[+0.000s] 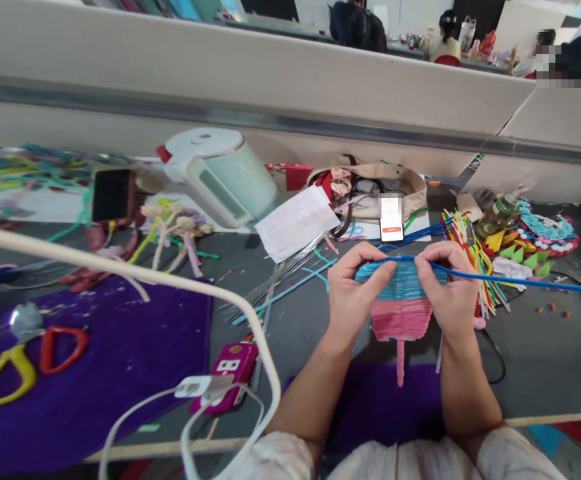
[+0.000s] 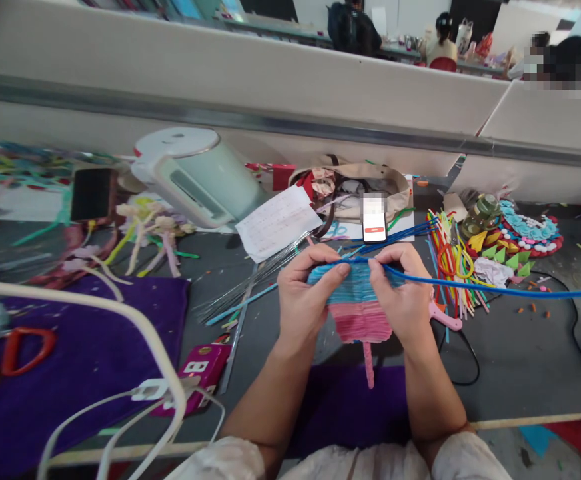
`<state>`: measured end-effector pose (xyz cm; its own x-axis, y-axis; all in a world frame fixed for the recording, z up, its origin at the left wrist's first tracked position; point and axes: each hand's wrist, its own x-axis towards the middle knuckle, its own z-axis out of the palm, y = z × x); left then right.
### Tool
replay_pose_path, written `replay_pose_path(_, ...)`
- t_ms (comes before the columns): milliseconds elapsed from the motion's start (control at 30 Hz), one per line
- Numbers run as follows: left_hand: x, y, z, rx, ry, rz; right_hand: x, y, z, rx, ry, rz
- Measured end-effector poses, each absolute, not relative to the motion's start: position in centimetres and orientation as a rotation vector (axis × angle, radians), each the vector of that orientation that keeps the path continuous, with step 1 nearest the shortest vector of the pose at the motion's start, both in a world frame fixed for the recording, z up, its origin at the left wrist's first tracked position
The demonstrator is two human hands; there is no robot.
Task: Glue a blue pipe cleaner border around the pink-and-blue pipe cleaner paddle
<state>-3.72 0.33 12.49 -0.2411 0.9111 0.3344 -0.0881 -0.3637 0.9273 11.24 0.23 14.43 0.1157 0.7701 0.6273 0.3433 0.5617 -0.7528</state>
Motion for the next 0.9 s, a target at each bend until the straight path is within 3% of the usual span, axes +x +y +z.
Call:
replay_pose_path(400, -5.5, 1.3, 13.2, 1.017, 1.009, 1.7, 11.0, -0.1, 14.7, -0.866, -1.372, 0.564)
replay_pose_path(700, -6.4, 2.7, 12.0, 1.049, 0.68, 1.254, 11.7, 0.9, 13.8, -0.745, -1.308, 0.908)
replay_pose_path(900, -6.0, 3.4, 11.6, 1.134, 0.787, 1.393, 11.8, 0.8, 13.8, -0.732, -1.296, 0.93)
